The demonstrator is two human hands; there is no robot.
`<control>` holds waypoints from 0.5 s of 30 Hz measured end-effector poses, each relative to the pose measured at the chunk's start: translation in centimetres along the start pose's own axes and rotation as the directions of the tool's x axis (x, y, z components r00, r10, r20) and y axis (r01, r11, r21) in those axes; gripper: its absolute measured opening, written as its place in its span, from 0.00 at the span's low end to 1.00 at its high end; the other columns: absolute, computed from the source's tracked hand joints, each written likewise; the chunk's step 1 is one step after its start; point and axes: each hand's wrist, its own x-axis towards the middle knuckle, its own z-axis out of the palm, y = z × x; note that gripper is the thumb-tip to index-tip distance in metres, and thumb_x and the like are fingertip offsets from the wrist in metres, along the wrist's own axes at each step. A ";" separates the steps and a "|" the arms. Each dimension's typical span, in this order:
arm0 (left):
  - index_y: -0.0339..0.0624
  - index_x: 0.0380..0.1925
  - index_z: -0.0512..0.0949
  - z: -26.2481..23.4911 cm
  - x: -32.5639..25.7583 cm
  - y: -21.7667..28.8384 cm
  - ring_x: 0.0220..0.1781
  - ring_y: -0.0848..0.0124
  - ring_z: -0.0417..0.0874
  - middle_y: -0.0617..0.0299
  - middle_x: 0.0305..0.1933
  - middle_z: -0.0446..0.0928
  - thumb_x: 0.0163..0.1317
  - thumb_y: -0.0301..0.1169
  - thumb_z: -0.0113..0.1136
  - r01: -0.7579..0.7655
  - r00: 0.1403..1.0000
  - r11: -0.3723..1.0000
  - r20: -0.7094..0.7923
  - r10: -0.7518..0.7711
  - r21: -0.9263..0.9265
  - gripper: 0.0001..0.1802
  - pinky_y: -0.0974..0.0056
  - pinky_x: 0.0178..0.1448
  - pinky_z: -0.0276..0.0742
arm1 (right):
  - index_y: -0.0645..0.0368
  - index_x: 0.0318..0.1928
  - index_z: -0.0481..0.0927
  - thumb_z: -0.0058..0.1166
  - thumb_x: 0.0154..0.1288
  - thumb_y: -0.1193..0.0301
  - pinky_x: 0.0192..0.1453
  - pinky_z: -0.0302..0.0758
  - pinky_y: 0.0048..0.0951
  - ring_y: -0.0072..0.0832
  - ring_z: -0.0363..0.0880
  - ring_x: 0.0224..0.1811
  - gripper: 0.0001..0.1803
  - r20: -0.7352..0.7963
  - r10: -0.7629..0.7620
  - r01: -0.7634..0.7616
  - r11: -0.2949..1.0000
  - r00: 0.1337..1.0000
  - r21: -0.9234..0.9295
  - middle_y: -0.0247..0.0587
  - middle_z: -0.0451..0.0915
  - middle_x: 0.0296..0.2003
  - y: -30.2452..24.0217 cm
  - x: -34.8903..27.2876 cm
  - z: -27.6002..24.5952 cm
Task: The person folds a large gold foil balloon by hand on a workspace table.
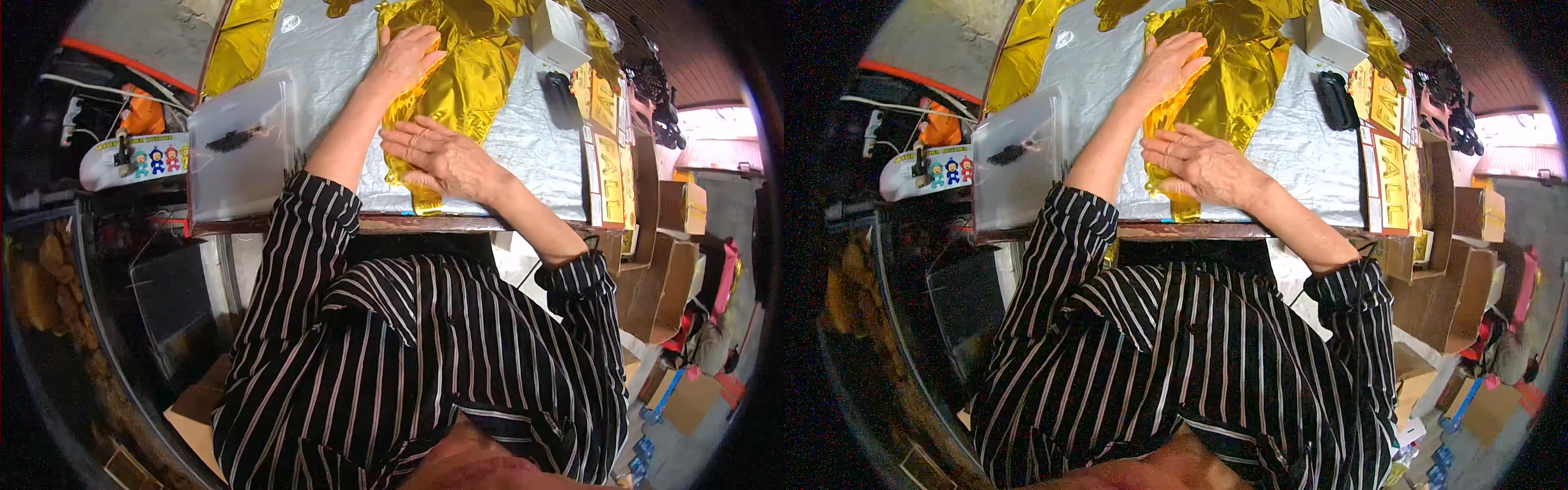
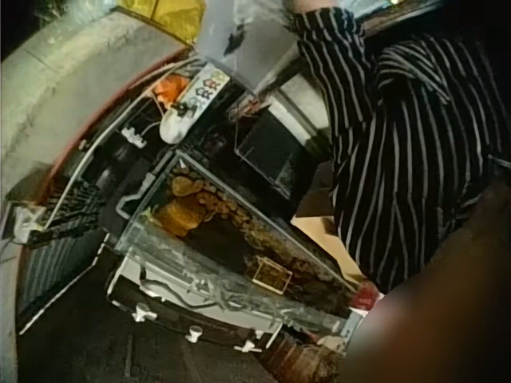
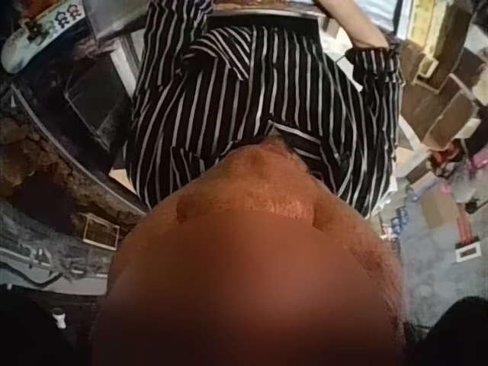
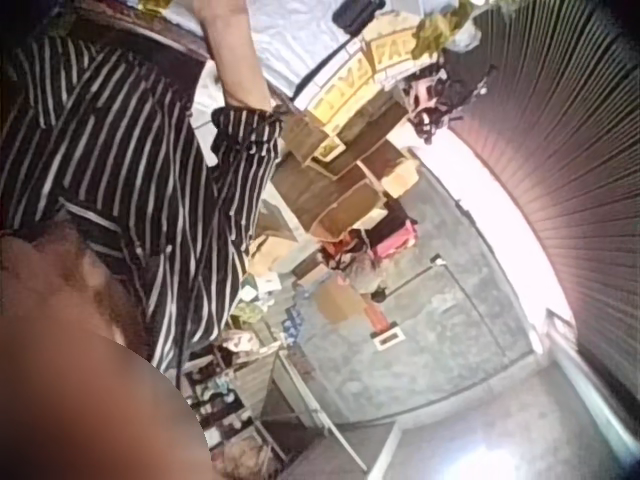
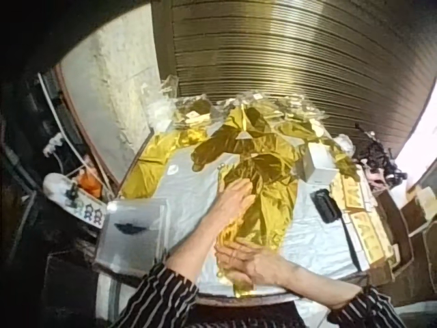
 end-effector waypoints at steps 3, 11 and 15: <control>0.48 0.64 0.79 0.0 -0.1 -0.1 0.76 0.63 0.71 0.62 0.72 0.75 0.75 0.47 0.57 -0.007 1.000 0.999 -0.007 0.007 0.036 0.24 0.35 0.77 0.55 | 0.54 0.62 0.84 0.59 0.73 0.59 0.77 0.69 0.43 0.38 0.76 0.70 0.22 0.056 -0.098 0.073 0.936 0.994 0.343 0.44 0.82 0.63 0.7 -0.3 -2.0; 0.50 0.66 0.76 -0.3 0.3 0.3 0.75 0.63 0.71 0.63 0.71 0.73 0.74 0.46 0.57 -0.002 1.000 1.000 0.011 0.002 0.019 0.24 0.29 0.76 0.55 | 0.81 0.50 0.82 0.60 0.74 0.69 0.38 0.87 0.30 0.36 0.90 0.35 0.20 -0.188 0.891 -0.511 0.398 0.413 0.762 0.52 0.87 0.35 15.1 1.6 -7.3; 0.59 0.67 0.76 -0.1 0.4 1.1 0.74 0.62 0.70 0.64 0.71 0.72 0.75 0.45 0.56 0.002 0.999 0.999 0.051 -0.004 0.049 0.23 0.29 0.76 0.54 | 0.73 0.50 0.85 0.59 0.70 0.70 0.38 0.83 0.36 0.34 0.89 0.33 0.16 -0.165 0.972 -0.633 0.236 0.170 0.737 0.48 0.89 0.36 17.9 2.8 -7.1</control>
